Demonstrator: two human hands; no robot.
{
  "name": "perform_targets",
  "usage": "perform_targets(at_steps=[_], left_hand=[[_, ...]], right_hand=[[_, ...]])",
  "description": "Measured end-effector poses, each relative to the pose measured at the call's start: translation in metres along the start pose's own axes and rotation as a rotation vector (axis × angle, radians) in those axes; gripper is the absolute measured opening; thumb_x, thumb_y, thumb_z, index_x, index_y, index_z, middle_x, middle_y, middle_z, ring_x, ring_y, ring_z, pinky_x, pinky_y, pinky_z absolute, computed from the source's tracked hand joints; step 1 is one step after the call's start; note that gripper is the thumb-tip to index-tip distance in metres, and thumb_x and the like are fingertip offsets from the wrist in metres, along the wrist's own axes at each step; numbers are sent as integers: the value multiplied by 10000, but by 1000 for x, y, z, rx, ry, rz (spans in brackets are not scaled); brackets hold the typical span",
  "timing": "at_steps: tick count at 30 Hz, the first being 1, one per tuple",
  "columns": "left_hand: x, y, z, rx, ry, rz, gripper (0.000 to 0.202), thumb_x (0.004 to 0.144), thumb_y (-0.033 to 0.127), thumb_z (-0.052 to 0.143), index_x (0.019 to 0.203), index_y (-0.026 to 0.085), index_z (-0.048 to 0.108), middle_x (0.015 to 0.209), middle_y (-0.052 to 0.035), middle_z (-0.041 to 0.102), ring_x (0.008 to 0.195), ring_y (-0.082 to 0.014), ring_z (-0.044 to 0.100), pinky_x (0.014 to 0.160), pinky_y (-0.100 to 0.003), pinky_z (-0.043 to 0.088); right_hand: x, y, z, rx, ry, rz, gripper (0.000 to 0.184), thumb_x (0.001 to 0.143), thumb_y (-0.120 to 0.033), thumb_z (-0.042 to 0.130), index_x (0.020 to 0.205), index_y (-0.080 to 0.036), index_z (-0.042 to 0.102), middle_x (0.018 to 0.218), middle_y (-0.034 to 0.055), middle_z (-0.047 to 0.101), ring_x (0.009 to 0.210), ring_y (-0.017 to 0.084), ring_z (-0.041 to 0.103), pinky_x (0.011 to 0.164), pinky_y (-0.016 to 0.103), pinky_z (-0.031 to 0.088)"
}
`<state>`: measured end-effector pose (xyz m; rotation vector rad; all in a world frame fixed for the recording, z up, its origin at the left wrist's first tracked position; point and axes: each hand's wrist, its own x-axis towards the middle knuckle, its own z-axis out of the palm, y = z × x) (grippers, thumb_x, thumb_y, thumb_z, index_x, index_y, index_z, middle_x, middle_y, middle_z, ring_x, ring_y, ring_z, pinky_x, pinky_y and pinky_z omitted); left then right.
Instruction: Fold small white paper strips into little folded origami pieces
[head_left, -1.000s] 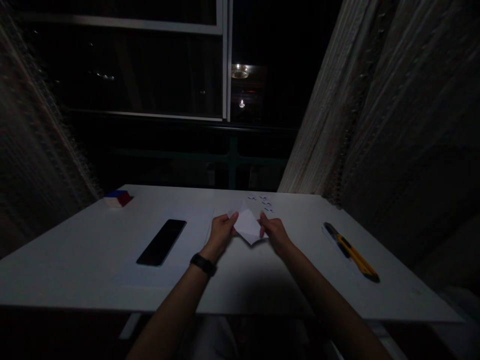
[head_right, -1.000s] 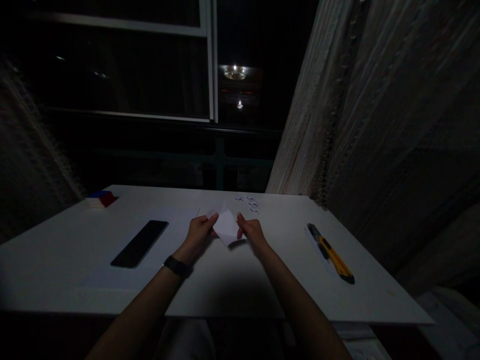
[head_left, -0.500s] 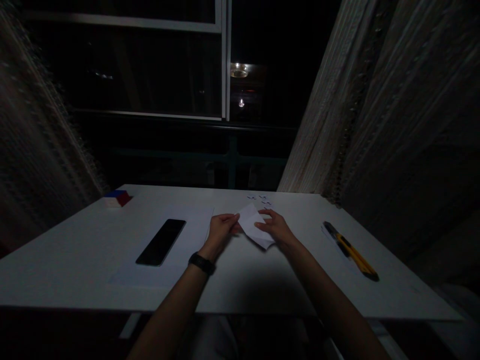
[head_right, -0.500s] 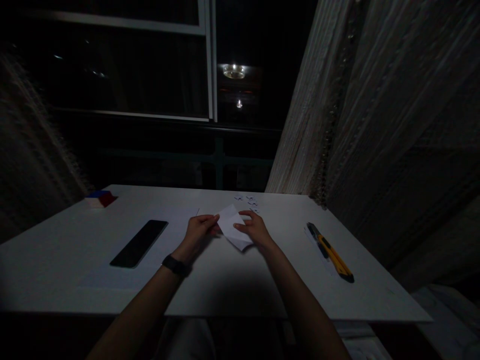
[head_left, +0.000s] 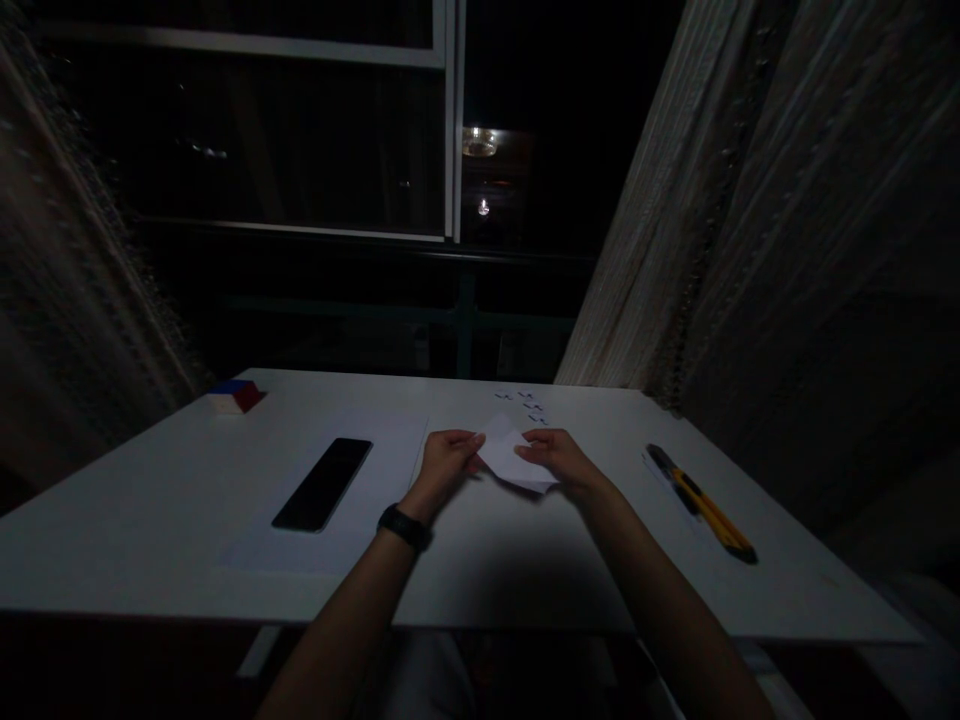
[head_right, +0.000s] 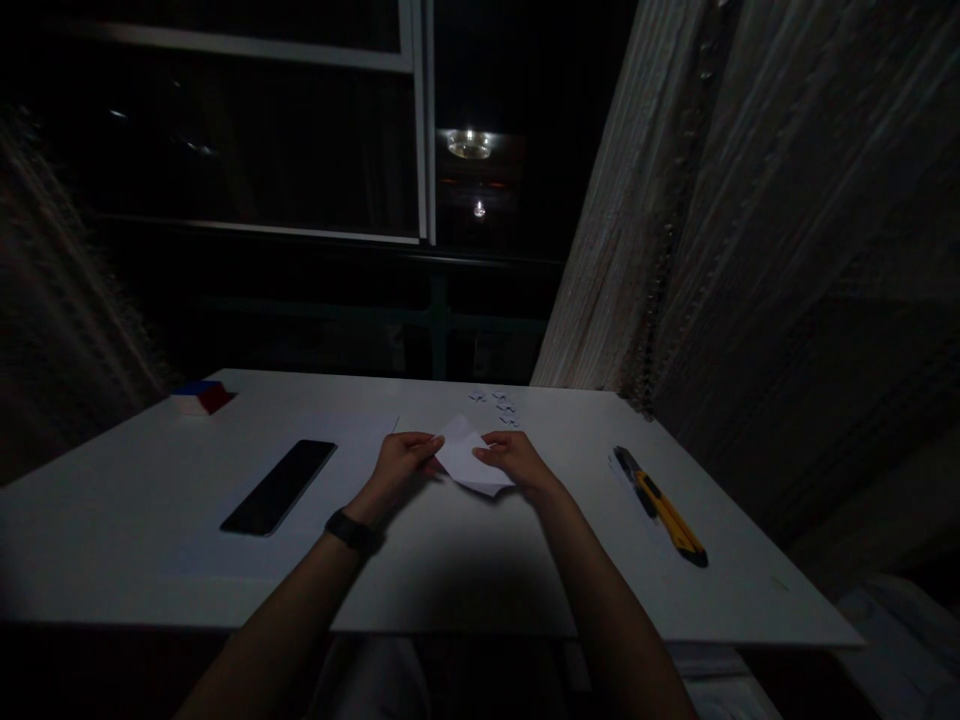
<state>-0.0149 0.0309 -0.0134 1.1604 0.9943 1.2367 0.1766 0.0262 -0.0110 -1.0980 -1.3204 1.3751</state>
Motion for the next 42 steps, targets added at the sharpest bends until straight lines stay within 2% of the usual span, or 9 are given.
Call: perform_targets(at_steps=[9, 17, 22, 26, 29, 32, 35, 38, 42], left_hand=[[-4, 2, -4, -94, -275, -128, 399, 668, 238, 690, 1006, 51, 589, 725, -157, 680, 577, -196, 650, 459, -227, 505], [-6, 4, -6, -117, -376, -175, 369, 691, 243, 672, 993, 48, 589, 761, -172, 676, 605, -196, 653, 480, -220, 505], [-8, 9, -7, -214, -379, -205, 440, 702, 164, 654, 1118, 81, 533, 830, -163, 673, 657, -211, 659, 501, -244, 520], [-8, 9, -9, -223, -406, -224, 418, 716, 168, 639, 1114, 84, 543, 821, -158, 669, 688, -221, 658, 541, -275, 538], [-6, 7, -8, -238, -358, -193, 454, 707, 215, 659, 1131, 122, 524, 849, -139, 664, 698, -216, 658, 586, -307, 549], [-3, 5, -4, -312, -189, -139, 418, 697, 277, 673, 1068, 162, 515, 887, -111, 655, 711, -197, 658, 633, -319, 548], [-2, 5, 0, -357, -72, -117, 322, 681, 341, 677, 894, 159, 517, 866, -97, 650, 718, -182, 651, 663, -329, 540], [-3, 5, 2, -333, -76, -99, 330, 658, 412, 674, 778, 139, 530, 824, -84, 635, 713, -171, 634, 651, -320, 531], [-2, 0, 0, -197, -29, -37, 355, 623, 452, 678, 686, 121, 569, 629, -23, 580, 575, -104, 561, 535, -212, 462]], right_hand=[[-1, -5, -11, 39, -41, 27, 363, 546, -332, 737, 817, -98, 678, 635, 40, 668, 509, 124, 570, 486, 220, 385], [-10, -12, -11, 53, -284, 72, 470, 571, -283, 732, 1000, -124, 624, 793, 65, 681, 613, 155, 616, 553, 239, 439], [-8, -11, -15, 80, -231, 67, 569, 557, -238, 743, 1097, -158, 585, 816, 48, 680, 629, 145, 616, 575, 240, 440], [-7, -9, -19, 65, -214, 72, 445, 558, -232, 744, 985, -146, 653, 802, 53, 682, 648, 147, 604, 620, 268, 433], [-6, -7, -15, 36, -206, 35, 399, 555, -252, 746, 934, -146, 679, 807, 65, 685, 671, 162, 599, 657, 300, 428], [-2, -3, -6, 17, -55, -99, 404, 596, -305, 716, 971, -161, 671, 861, 71, 683, 697, 168, 595, 677, 317, 425], [2, 4, 6, -33, 71, -254, 361, 647, -326, 667, 975, -176, 672, 887, 63, 682, 706, 163, 589, 664, 305, 427], [3, 10, 17, -140, 84, -311, 305, 676, -313, 630, 941, -173, 685, 853, 60, 691, 678, 157, 583, 624, 286, 428], [1, 15, 28, -243, 29, -329, 286, 718, -312, 580, 945, -173, 684, 838, 62, 696, 658, 159, 583, 604, 286, 433]])
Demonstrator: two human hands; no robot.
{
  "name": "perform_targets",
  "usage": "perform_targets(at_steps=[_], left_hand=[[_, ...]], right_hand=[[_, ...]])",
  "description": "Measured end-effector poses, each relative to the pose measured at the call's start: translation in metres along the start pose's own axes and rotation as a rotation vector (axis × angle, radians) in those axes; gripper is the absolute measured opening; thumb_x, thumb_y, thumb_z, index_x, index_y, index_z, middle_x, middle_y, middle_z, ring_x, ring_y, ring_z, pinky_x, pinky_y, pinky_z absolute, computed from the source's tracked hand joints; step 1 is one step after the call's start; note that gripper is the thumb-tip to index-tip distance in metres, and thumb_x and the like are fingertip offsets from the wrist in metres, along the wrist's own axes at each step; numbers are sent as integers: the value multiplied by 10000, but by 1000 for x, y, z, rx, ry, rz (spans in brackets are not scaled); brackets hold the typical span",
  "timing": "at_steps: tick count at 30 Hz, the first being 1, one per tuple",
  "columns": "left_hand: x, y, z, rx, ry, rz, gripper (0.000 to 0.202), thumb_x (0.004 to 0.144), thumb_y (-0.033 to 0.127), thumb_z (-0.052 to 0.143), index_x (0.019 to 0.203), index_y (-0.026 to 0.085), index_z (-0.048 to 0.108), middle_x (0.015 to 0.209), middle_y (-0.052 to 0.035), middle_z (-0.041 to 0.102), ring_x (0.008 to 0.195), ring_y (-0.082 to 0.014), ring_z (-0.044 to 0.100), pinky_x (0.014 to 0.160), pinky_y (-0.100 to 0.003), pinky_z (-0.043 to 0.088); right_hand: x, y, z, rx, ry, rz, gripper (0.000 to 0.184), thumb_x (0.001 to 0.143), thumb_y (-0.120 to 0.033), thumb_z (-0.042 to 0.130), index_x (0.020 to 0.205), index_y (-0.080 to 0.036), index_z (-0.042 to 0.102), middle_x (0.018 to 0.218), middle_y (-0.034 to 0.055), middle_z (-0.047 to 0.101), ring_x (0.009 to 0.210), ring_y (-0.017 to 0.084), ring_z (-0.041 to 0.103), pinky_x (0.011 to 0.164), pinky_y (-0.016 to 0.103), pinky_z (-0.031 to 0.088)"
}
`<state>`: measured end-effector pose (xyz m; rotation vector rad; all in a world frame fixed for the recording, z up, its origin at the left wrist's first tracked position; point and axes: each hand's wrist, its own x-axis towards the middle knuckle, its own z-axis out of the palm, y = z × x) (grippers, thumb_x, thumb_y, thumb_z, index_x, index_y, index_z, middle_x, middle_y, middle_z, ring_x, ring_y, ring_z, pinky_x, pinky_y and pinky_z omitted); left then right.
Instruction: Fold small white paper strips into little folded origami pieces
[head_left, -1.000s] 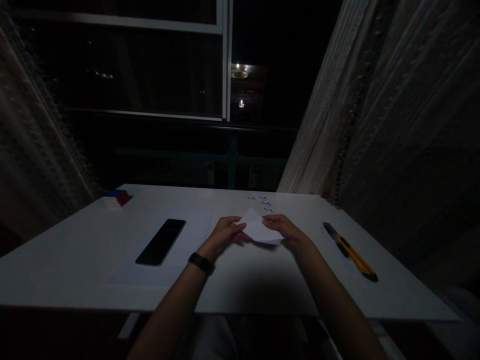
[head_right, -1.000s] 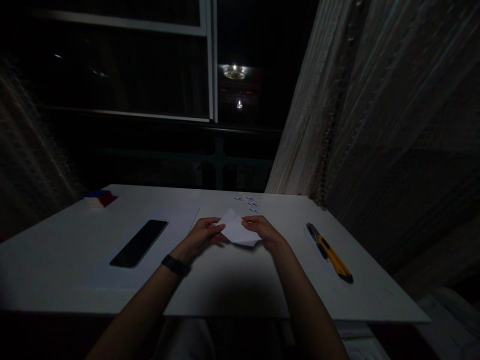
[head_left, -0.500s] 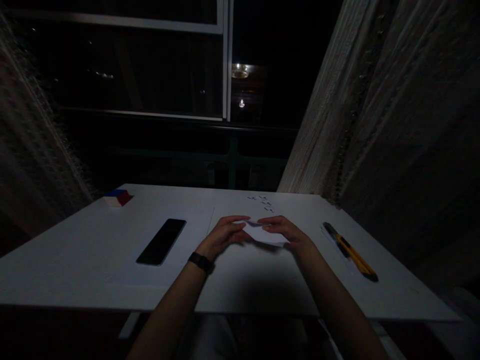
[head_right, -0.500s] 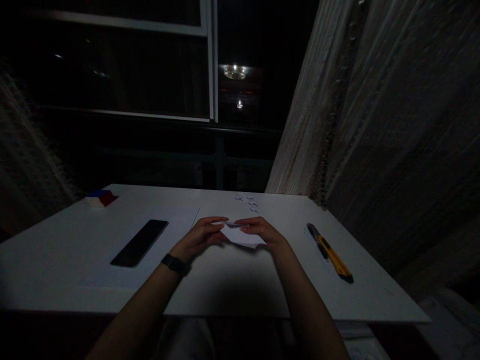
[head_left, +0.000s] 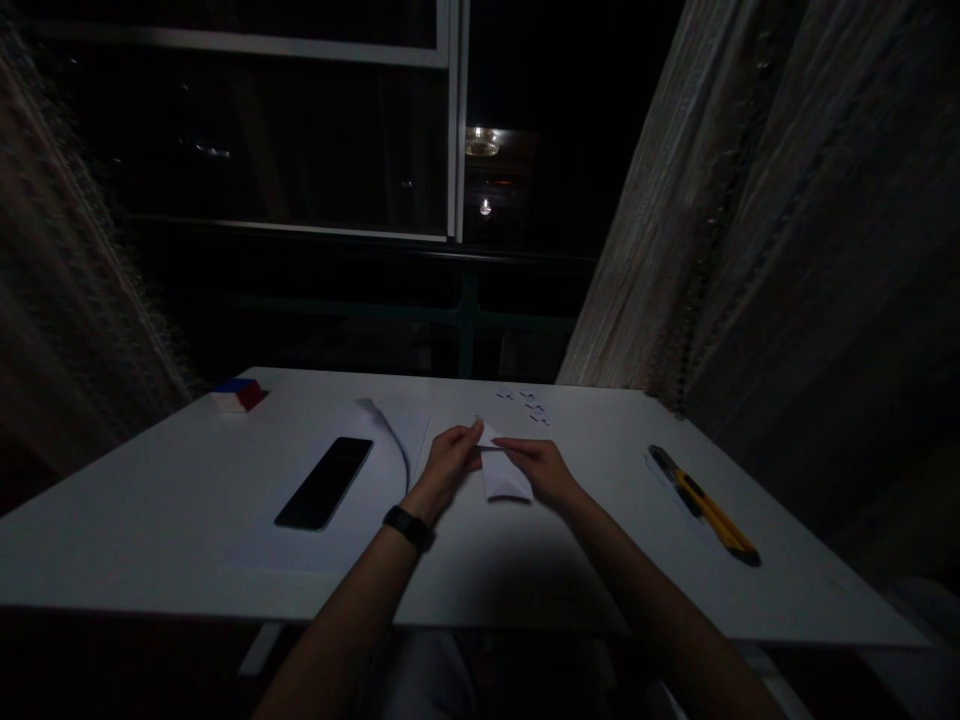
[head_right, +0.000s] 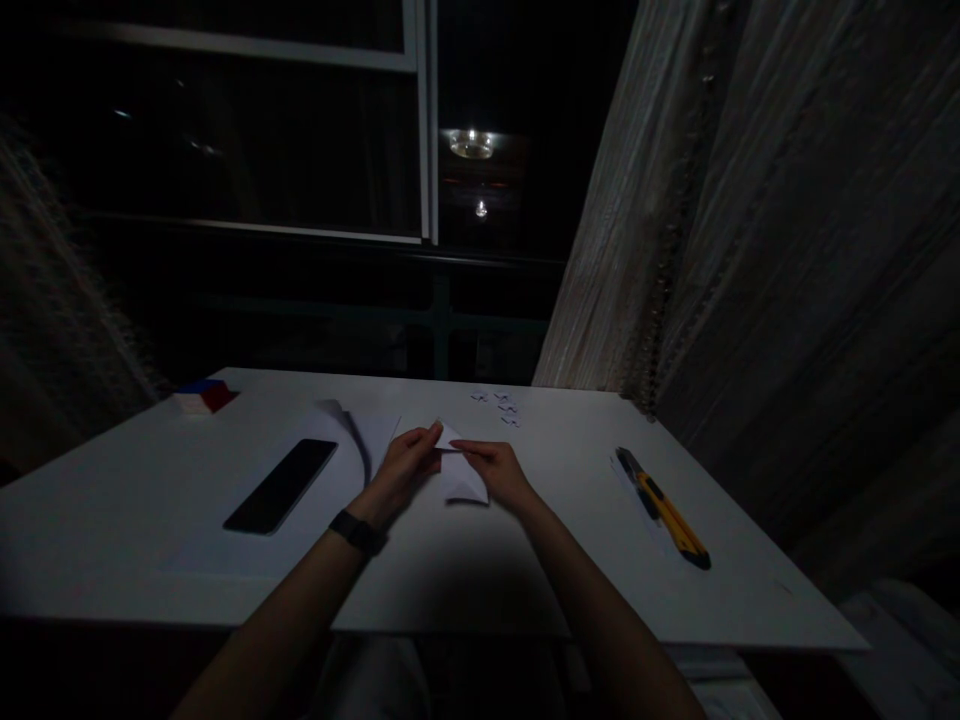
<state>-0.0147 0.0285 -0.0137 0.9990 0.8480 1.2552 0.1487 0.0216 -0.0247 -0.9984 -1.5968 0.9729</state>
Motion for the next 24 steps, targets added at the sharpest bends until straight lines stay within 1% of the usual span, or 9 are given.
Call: perform_targets(at_steps=[2, 4, 7, 9, 11, 14, 18, 22, 24], left_hand=[[2, -3, -2, 72, 44, 50, 347, 593, 441, 700, 621, 120, 570, 510, 24, 503, 466, -62, 469, 458, -175, 379], [5, -5, -4, 122, 80, 96, 336, 571, 426, 714, 591, 119, 580, 472, 37, 477, 434, -54, 419, 436, -179, 328], [6, -5, -4, 185, 154, 166, 313, 552, 404, 723, 609, 114, 622, 541, -3, 562, 498, -85, 472, 490, -207, 351], [6, -4, -3, 214, 186, 203, 296, 542, 382, 730, 615, 109, 642, 590, -28, 602, 548, -104, 507, 537, -221, 373], [5, -3, -1, 207, 190, 207, 282, 532, 358, 739, 615, 104, 651, 599, -38, 613, 559, -110, 517, 554, -228, 381], [5, -5, 1, 154, 166, 171, 282, 514, 338, 753, 634, 100, 659, 607, -48, 625, 551, -117, 527, 553, -239, 394], [5, -7, 2, 165, 188, 193, 300, 509, 339, 758, 663, 96, 672, 687, -85, 658, 608, -145, 565, 579, -253, 419], [4, -6, 2, 200, 211, 209, 306, 525, 363, 744, 664, 98, 681, 710, -99, 667, 638, -163, 581, 595, -259, 428], [3, -6, 2, 202, 210, 207, 309, 525, 365, 743, 667, 96, 684, 709, -102, 669, 642, -170, 586, 603, -263, 434]], right_hand=[[-2, 0, 3, -35, -32, -22, 279, 726, -308, 576, 947, -175, 683, 858, 63, 694, 701, 168, 590, 642, 296, 438], [-4, -1, 5, -36, -75, -23, 283, 715, -307, 599, 950, -171, 681, 868, 64, 690, 728, 174, 591, 672, 303, 437], [-6, -2, 5, 74, -198, 48, 340, 677, -314, 653, 980, -161, 665, 886, 63, 678, 735, 170, 592, 683, 300, 435], [-6, -3, 4, 185, -231, 88, 402, 669, -322, 669, 1037, -166, 634, 889, 55, 666, 747, 163, 591, 693, 291, 433], [-5, -4, 4, 289, -195, 107, 499, 681, -338, 662, 1145, -191, 554, 842, 35, 656, 735, 153, 593, 688, 287, 439], [-3, -4, 4, 377, -110, 171, 663, 669, -369, 669, 1260, -229, 403, 727, 7, 634, 640, 153, 597, 605, 295, 463], [-3, -3, 3, 347, -112, 238, 733, 605, -352, 718, 1244, -234, 380, 686, -3, 612, 579, 162, 594, 522, 291, 471], [-6, 0, 6, 270, -159, 162, 792, 576, -292, 741, 1258, -241, 342, 784, 16, 620, 647, 171, 616, 562, 293, 480], [-8, 1, 11, 199, -139, 105, 775, 597, -285, 723, 1264, -233, 332, 854, 42, 628, 702, 186, 626, 606, 317, 492]])
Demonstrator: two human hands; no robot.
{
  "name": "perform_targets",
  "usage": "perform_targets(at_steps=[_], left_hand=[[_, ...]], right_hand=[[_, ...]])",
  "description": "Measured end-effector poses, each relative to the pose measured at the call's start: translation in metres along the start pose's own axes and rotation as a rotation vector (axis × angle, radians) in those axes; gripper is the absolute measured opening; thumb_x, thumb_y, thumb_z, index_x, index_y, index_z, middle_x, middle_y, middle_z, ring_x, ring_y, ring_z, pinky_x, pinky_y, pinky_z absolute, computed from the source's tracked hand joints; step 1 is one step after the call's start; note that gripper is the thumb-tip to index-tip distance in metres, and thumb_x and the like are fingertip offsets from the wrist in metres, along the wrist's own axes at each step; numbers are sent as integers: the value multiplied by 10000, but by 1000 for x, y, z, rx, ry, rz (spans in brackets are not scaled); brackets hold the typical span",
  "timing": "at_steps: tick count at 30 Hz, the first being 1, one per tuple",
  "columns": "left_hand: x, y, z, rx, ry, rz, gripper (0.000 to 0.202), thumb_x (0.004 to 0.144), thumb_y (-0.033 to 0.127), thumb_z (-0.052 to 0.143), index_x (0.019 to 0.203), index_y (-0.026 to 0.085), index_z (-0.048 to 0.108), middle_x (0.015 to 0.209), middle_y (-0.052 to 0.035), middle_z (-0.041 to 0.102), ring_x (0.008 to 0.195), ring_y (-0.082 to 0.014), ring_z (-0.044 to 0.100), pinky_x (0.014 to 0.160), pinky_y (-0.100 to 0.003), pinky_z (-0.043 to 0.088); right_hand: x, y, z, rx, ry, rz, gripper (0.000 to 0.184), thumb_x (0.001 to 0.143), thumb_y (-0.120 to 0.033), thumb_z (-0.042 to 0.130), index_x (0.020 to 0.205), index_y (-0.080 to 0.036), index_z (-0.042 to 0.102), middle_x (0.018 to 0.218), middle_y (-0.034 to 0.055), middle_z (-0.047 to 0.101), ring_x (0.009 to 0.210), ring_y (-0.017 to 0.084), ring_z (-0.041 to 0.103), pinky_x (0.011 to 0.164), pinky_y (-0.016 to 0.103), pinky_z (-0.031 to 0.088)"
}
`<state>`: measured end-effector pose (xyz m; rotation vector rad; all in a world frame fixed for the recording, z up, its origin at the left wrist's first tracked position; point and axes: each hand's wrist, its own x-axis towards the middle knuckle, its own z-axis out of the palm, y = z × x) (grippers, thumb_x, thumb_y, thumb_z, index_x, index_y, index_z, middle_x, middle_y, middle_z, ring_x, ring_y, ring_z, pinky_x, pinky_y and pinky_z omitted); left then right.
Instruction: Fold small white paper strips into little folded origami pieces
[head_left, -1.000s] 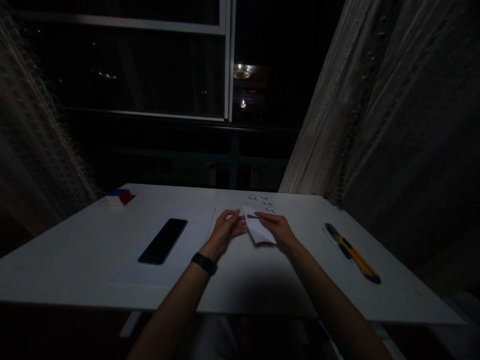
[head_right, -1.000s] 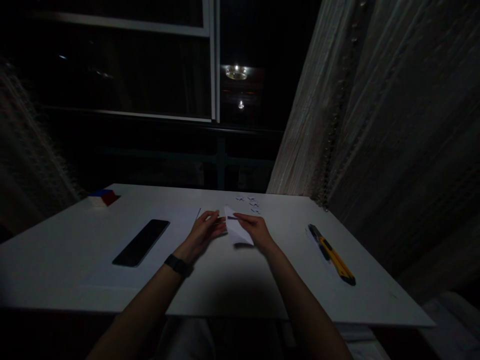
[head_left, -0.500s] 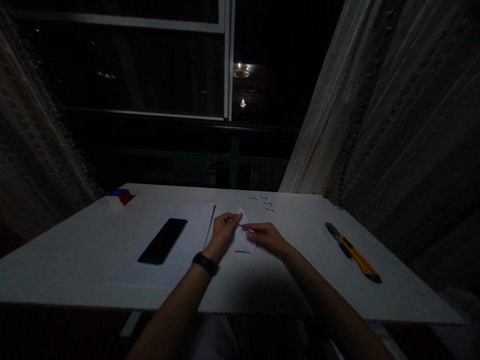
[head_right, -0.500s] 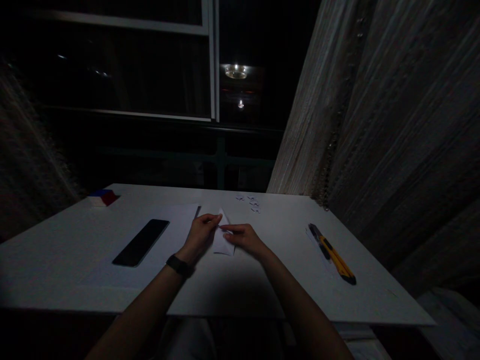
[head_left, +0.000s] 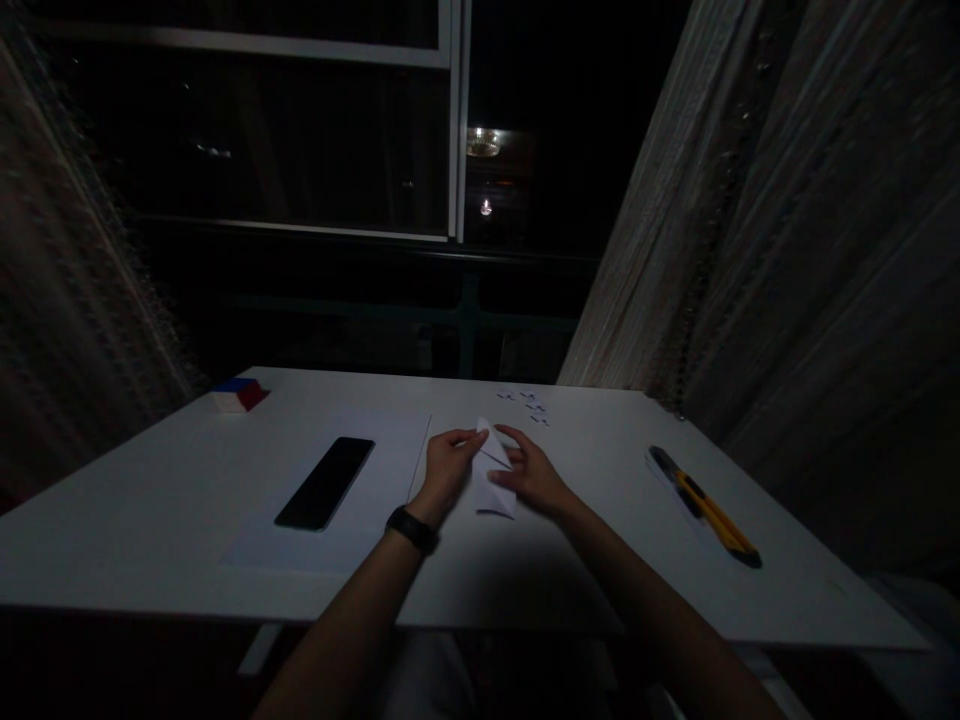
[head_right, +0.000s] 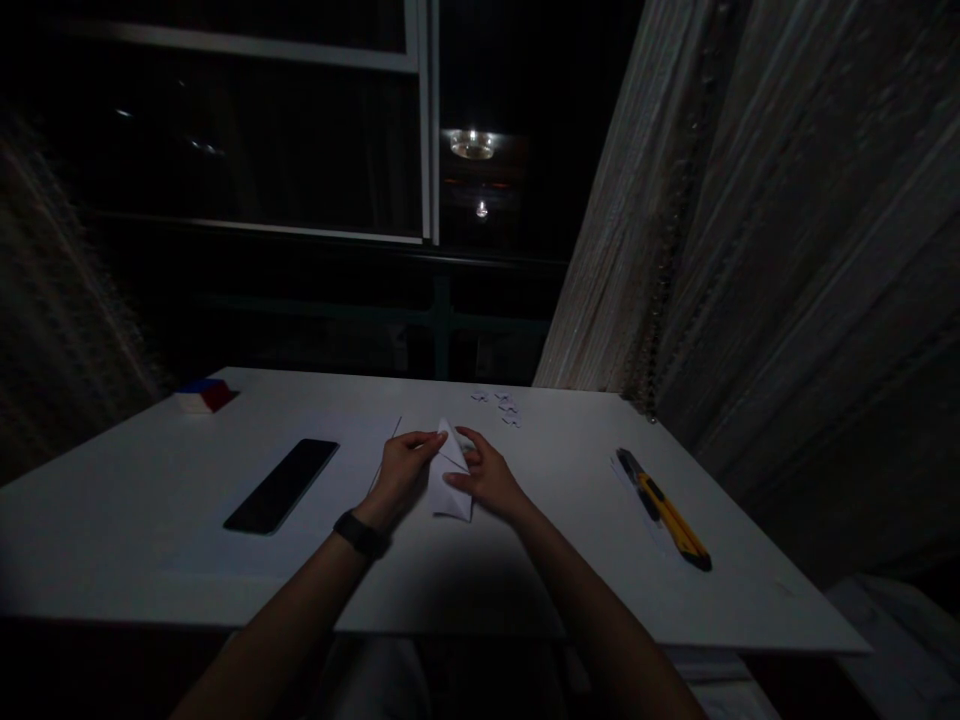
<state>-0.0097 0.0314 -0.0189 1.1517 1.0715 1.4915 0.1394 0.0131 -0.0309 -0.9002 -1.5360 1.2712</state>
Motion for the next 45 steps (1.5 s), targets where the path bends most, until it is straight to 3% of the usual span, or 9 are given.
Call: perform_targets(at_steps=[6, 9, 13, 18, 26, 31, 38, 41, 45], left_hand=[[-5, -1, 5, -37, -57, -28, 288, 523, 350, 748, 660, 107, 680, 655, -71, 659, 569, -144, 571, 549, -245, 430], [-8, 0, 8, -44, -95, -46, 285, 524, 351, 748, 653, 108, 673, 613, -57, 646, 526, -131, 555, 511, -232, 413], [-10, 2, 9, -29, -128, -31, 296, 550, 366, 732, 683, 108, 675, 638, -63, 652, 541, -133, 559, 520, -232, 413], [-10, 1, 10, -35, -58, -43, 304, 520, 350, 751, 684, 106, 675, 649, -56, 647, 559, -125, 554, 544, -228, 408], [-8, -10, 7, -70, -204, -117, 341, 555, 428, 721, 576, 101, 628, 510, -12, 546, 455, -75, 436, 450, -199, 318], [-8, -11, 7, -85, -199, -137, 345, 549, 429, 726, 594, 102, 623, 546, -20, 562, 481, -80, 456, 463, -197, 328], [-8, -10, 6, -111, -177, -171, 359, 524, 435, 735, 591, 104, 610, 528, -16, 563, 460, -88, 472, 461, -206, 346], [-7, -10, 5, -135, -148, -165, 340, 528, 409, 741, 605, 106, 606, 536, -14, 571, 469, -91, 489, 474, -209, 360], [-3, -12, 3, -180, -102, -115, 339, 529, 397, 744, 638, 102, 616, 565, -26, 591, 502, -101, 515, 498, -216, 383]], right_hand=[[0, 4, 16, -282, 263, -144, 384, 732, -305, 577, 1098, -201, 533, 958, 72, 647, 837, 204, 616, 741, 338, 483], [1, 3, 17, -402, 356, -155, 307, 732, -284, 560, 1027, -209, 598, 946, 52, 662, 854, 214, 606, 790, 349, 463], [1, 4, 17, -413, 379, -160, 312, 729, -252, 543, 1031, -226, 618, 954, 33, 668, 891, 222, 598, 816, 354, 450], [1, 7, 18, -403, 398, -184, 396, 735, -165, 455, 1099, -244, 589, 995, 20, 658, 917, 202, 590, 828, 337, 446], [2, 13, 15, -431, 474, -173, 458, 669, -120, 448, 1094, -221, 587, 1006, 38, 652, 906, 210, 593, 805, 328, 460], [2, 13, 15, -423, 473, -117, 542, 673, -100, 450, 1195, -236, 497, 1136, 51, 585, 1022, 221, 543, 891, 361, 416], [0, 9, 21, -275, 365, -141, 597, 714, -97, 423, 1280, -275, 362, 1257, 30, 482, 1070, 195, 506, 922, 350, 395], [0, 7, 21, -237, 325, -153, 569, 735, -164, 469, 1283, -267, 356, 1291, 38, 439, 1064, 195, 502, 881, 330, 423], [0, 4, 16, -190, 180, -152, 677, 723, -290, 580, 1333, -232, 291, 1153, 79, 548, 858, 189, 582, 725, 304, 483]])
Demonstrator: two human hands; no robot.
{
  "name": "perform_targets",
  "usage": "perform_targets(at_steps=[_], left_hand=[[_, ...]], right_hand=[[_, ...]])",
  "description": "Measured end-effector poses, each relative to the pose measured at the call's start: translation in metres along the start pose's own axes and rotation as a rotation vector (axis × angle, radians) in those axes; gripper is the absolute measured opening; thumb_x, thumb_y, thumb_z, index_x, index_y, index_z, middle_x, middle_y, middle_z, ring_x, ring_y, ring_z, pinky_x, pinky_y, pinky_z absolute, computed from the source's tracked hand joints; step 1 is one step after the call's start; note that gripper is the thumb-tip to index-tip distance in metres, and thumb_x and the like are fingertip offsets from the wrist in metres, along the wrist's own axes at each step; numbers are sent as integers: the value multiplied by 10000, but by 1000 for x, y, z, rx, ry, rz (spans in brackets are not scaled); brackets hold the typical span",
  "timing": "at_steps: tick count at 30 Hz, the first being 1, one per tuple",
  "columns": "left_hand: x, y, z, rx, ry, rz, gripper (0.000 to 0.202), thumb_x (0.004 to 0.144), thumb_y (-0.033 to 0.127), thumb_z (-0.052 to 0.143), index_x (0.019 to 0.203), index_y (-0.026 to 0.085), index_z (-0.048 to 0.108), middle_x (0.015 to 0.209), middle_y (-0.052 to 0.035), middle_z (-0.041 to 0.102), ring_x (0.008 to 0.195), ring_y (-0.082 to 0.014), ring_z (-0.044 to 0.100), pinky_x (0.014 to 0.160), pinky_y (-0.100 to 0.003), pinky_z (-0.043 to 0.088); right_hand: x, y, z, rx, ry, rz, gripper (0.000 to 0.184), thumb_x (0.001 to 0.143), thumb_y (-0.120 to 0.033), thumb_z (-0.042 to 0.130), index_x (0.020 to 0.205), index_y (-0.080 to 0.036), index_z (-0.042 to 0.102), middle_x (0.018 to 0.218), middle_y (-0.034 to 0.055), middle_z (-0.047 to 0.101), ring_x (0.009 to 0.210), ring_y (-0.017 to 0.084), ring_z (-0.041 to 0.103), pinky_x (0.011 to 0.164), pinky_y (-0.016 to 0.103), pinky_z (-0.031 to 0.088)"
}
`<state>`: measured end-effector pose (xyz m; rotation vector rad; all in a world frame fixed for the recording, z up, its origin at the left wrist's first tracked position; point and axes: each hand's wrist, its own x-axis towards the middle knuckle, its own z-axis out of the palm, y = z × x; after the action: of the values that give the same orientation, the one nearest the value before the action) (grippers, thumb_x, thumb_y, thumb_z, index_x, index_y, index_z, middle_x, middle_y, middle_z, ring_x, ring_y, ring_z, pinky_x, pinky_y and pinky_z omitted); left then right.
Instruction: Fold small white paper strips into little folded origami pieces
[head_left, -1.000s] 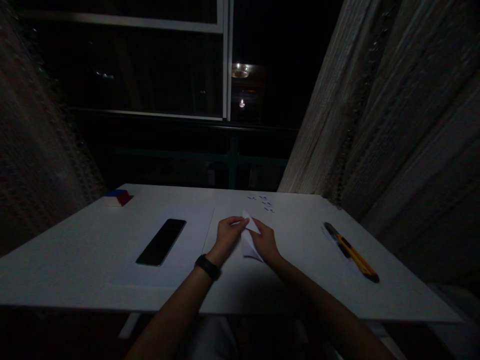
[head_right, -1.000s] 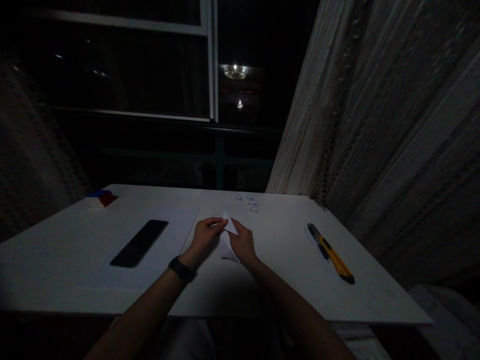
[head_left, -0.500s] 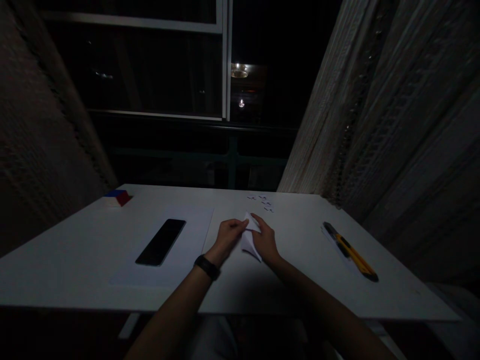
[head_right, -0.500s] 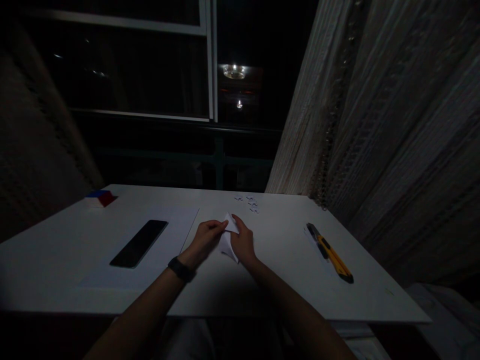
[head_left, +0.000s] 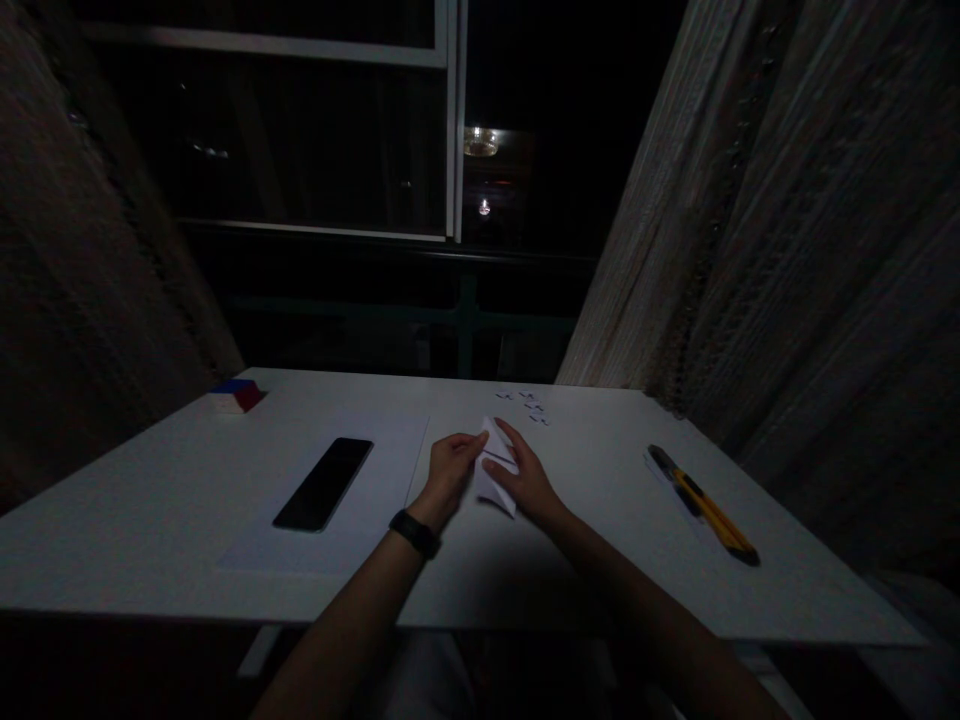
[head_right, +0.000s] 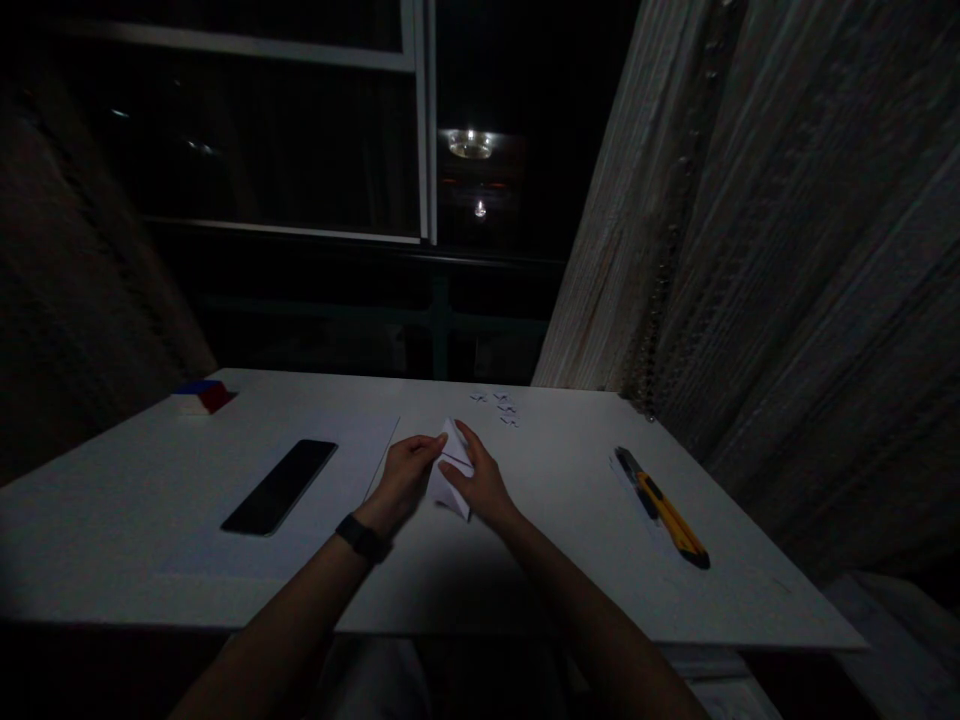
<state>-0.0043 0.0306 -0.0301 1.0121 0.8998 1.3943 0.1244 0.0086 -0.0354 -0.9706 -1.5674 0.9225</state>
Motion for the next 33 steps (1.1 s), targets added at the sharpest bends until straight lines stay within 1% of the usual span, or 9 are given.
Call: perform_targets(at_steps=[4, 8, 14, 17, 19, 23, 27, 30, 33], left_hand=[[3, -1, -2, -20, 29, 9, 350, 529, 394, 747, 668, 100, 618, 562, -27, 593, 489, -102, 519, 490, -219, 391], [3, 0, -1, -53, 71, 44, 344, 506, 343, 771, 703, 104, 621, 607, -39, 625, 531, -115, 559, 520, -221, 417], [0, 4, 0, -106, 38, 48, 514, 532, 308, 762, 988, 117, 625, 739, -78, 684, 610, -149, 610, 596, -263, 465], [0, 4, 0, -64, 23, 58, 523, 572, 304, 738, 1045, 116, 619, 822, -98, 691, 665, -167, 623, 632, -281, 478], [0, 4, 0, 14, 47, 101, 460, 593, 299, 722, 1008, 115, 645, 864, -104, 690, 722, -184, 628, 667, -288, 480], [1, 7, 1, 168, 95, 194, 315, 635, 267, 684, 919, 130, 687, 909, -96, 688, 829, -209, 625, 750, -300, 475], [0, 8, 3, 240, 5, 220, 246, 672, 235, 642, 890, 133, 696, 908, -87, 689, 834, -211, 631, 773, -306, 477], [0, 4, 3, 248, -109, 194, 263, 680, 254, 635, 903, 126, 691, 908, -86, 689, 832, -221, 635, 776, -325, 482], [0, 2, 3, 296, -200, 209, 285, 702, 267, 615, 940, 124, 678, 926, -86, 684, 872, -231, 627, 811, -346, 470]], right_hand=[[3, 1, -5, -9, 17, 15, 564, 783, -392, 505, 1301, -207, 385, 1065, 67, 602, 749, 167, 580, 648, 283, 479], [3, 4, -5, -53, 29, 36, 508, 808, -413, 456, 1269, -201, 442, 959, 33, 642, 649, 139, 555, 577, 257, 465], [2, 7, 2, -15, 61, 27, 516, 802, -414, 469, 1278, -220, 428, 1097, 44, 604, 758, 172, 585, 646, 290, 492], [1, 7, 5, 45, 70, 16, 519, 781, -417, 501, 1267, -249, 435, 1164, 40, 565, 818, 184, 594, 702, 308, 494], [0, 6, 6, 89, 42, 32, 555, 769, -421, 519, 1283, -244, 409, 1087, 50, 601, 780, 183, 601, 672, 305, 499], [0, 2, 4, 115, 19, 92, 611, 779, -437, 503, 1314, -188, 347, 721, 25, 616, 600, 158, 570, 521, 263, 469], [5, 0, -5, 103, 129, 65, 618, 797, -456, 463, 1339, -225, 275, 639, -25, 519, 518, 118, 501, 450, 215, 415], [10, -1, -12, 117, 133, 22, 610, 799, -443, 465, 1343, -279, 243, 767, -11, 527, 540, 103, 497, 451, 200, 405], [13, -2, -18, 78, 105, -20, 560, 788, -407, 494, 1308, -282, 328, 867, 12, 541, 587, 102, 506, 499, 209, 417]])
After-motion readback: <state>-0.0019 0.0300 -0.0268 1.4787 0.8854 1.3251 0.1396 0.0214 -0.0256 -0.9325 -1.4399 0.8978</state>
